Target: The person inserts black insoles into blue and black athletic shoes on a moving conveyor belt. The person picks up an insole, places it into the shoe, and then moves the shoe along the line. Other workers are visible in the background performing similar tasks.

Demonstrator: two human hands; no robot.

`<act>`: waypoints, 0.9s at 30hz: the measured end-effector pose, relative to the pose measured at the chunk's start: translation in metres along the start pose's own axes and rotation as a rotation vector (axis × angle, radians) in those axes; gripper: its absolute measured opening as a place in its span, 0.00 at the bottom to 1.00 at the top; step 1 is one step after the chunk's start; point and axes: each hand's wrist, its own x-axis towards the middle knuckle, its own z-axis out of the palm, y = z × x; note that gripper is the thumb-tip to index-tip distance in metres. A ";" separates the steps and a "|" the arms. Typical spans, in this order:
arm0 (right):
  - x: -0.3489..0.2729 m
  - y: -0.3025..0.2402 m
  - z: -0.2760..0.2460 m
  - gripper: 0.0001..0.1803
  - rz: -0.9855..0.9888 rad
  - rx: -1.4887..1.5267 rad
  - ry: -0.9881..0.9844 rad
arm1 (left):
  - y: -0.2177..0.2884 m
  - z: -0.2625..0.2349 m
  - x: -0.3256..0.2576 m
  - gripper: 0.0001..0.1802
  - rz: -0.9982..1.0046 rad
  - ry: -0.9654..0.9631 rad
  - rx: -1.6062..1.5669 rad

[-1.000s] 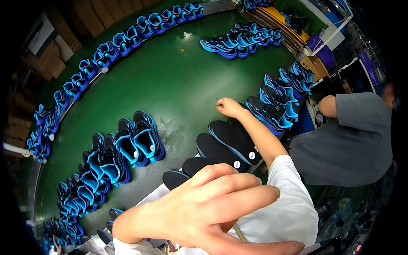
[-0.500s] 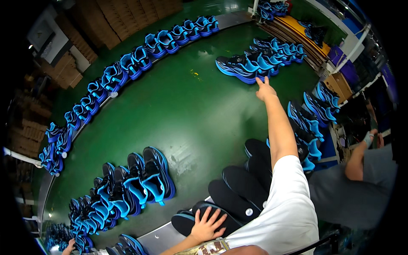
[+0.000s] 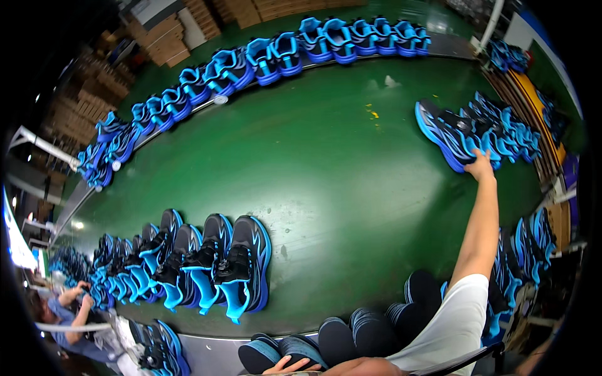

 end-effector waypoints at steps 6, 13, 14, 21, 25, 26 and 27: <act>-0.001 -0.017 -0.022 0.34 0.131 0.114 -0.170 | 0.000 0.008 -0.004 0.25 -0.006 0.053 -0.036; -0.025 -0.019 -0.001 0.28 -0.057 0.078 -0.239 | 0.002 0.020 -0.005 0.27 -0.002 0.182 -0.075; -0.046 -0.034 -0.013 0.30 -0.130 0.130 -0.305 | 0.004 0.020 -0.005 0.28 -0.001 0.194 -0.090; -0.170 -0.114 -0.099 0.24 -0.033 0.591 -0.566 | -0.002 -0.008 -0.003 0.30 0.036 0.175 -0.357; -0.281 -0.173 -0.155 0.16 -0.130 0.799 -0.816 | -0.010 -0.013 -0.007 0.32 -0.034 0.494 -0.730; -0.319 -0.181 -0.176 0.15 -0.148 0.856 -0.849 | -0.012 -0.013 -0.011 0.31 -0.136 0.641 -0.874; -0.350 -0.187 -0.187 0.14 -0.202 0.888 -0.881 | -0.014 -0.022 -0.014 0.30 -0.284 0.818 -0.884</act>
